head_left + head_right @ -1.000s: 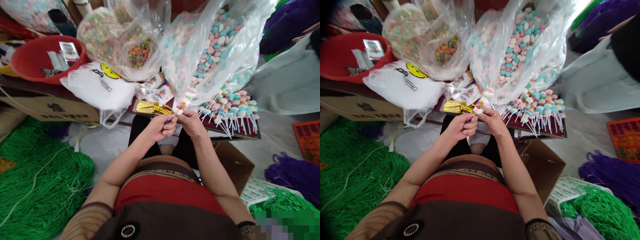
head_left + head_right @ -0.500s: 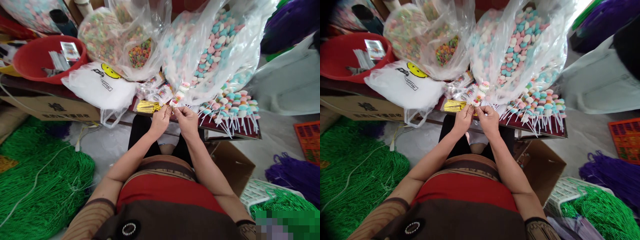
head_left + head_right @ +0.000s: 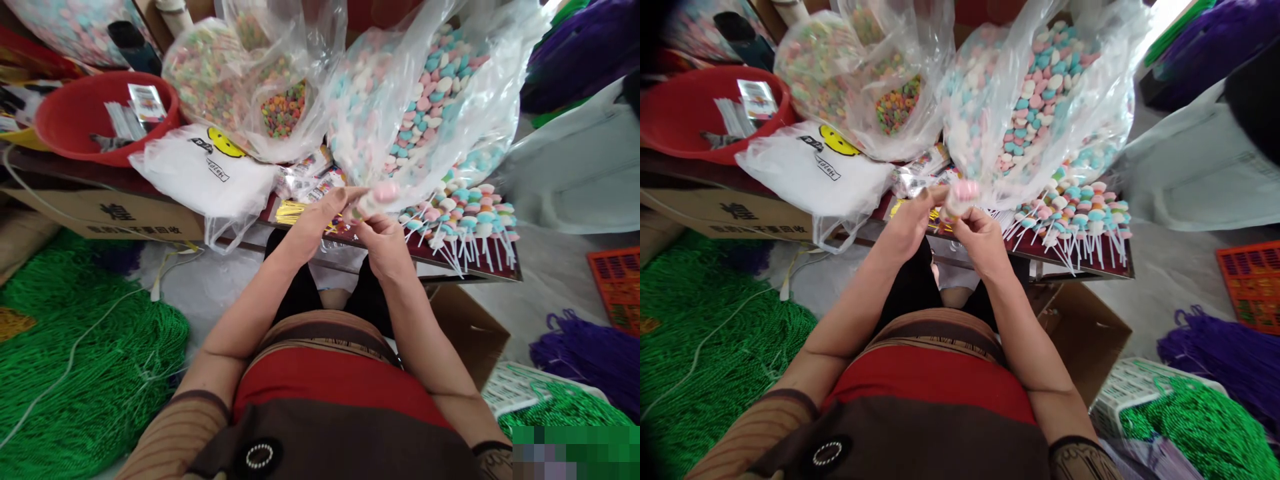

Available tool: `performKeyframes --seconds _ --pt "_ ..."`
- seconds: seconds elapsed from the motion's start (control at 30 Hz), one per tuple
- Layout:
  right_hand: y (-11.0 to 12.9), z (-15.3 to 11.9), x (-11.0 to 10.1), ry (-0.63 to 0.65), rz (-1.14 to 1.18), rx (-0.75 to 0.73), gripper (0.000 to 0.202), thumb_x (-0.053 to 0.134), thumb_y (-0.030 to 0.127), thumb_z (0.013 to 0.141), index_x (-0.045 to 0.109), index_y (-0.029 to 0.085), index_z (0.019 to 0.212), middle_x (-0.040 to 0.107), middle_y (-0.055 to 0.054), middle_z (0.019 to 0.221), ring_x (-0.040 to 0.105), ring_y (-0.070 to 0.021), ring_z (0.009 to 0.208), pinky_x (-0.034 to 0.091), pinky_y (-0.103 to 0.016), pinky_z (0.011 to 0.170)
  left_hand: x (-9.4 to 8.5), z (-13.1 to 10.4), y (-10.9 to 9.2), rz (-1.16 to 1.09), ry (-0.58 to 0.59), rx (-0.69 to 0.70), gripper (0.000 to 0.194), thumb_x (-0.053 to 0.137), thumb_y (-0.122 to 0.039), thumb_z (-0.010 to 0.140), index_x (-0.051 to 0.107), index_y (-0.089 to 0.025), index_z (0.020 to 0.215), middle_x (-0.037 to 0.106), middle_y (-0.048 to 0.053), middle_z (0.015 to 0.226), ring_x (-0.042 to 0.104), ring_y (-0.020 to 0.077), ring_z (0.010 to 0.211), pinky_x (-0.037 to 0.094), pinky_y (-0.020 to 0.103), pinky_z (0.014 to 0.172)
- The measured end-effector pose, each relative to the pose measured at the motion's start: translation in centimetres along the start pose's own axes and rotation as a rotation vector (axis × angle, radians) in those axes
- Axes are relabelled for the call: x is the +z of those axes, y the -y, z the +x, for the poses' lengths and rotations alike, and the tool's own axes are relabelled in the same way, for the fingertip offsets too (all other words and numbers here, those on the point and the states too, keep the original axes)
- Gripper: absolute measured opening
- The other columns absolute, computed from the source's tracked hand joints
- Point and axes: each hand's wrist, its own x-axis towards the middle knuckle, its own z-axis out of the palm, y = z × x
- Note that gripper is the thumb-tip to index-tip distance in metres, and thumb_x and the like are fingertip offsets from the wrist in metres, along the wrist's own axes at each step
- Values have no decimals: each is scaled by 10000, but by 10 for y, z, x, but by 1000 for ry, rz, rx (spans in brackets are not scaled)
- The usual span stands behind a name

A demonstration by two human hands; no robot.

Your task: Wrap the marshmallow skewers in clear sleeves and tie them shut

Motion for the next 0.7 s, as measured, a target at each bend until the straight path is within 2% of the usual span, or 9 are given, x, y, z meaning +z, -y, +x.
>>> performKeyframes --seconds 0.03,0.13,0.2,0.27,0.33,0.43,0.57,0.63,0.7 --pt "2 0 0 -8 -6 -2 284 761 499 734 629 247 737 664 -2 748 621 -185 739 540 -358 738 0 -6 -7 43 51 39 150 690 -264 879 746 -212 750 692 43 786 680 236 990 541 314 827" --pt "11 4 -1 -39 5 15 289 735 497 751 608 243 702 623 6 688 591 -163 657 536 -330 655 0 -22 -19 273 310 172 255 690 -332 884 728 -215 661 674 49 699 659 216 865 515 327 824" --pt "21 5 -2 -47 12 -12 282 725 478 768 596 240 689 608 13 679 583 -145 634 530 -312 637 -1 -25 -16 369 374 156 280 729 -350 855 711 -210 612 666 44 656 618 185 768 494 310 805" --pt "30 3 -3 -23 -17 -77 256 718 458 794 610 240 713 621 13 696 599 -144 652 532 -309 651 -3 -20 -6 341 319 78 374 700 -453 875 696 -201 598 638 44 619 571 166 689 476 292 737" --pt "35 -2 -2 25 -54 -133 230 716 437 815 632 237 739 632 15 701 605 -144 662 525 -308 662 -5 -9 4 231 234 19 571 507 -635 941 691 -193 631 600 55 610 542 163 649 454 288 666" --pt "32 -8 1 90 -78 -122 219 739 392 802 642 217 711 622 28 668 563 -121 630 484 -285 644 -10 0 5 181 200 81 809 204 -780 941 673 -187 652 526 57 596 500 161 629 418 293 616" --pt "26 -4 2 80 -65 -33 225 759 371 778 637 202 693 606 38 656 520 -107 617 437 -268 626 -13 -11 -7 347 288 175 783 312 -786 928 675 -173 604 448 25 547 422 132 582 370 288 586" --pt "26 -1 2 5 -59 -56 203 756 350 775 641 202 697 592 44 654 506 -101 609 426 -262 624 -13 -19 -7 454 312 132 759 373 -780 917 684 -165 598 431 12 523 388 116 546 347 281 559" --pt "27 0 1 -36 -50 -83 173 746 335 781 655 205 714 597 44 665 508 -98 610 427 -261 632 -13 -20 0 519 322 73 783 333 -793 917 687 -167 608 426 6 515 386 111 532 333 276 545"
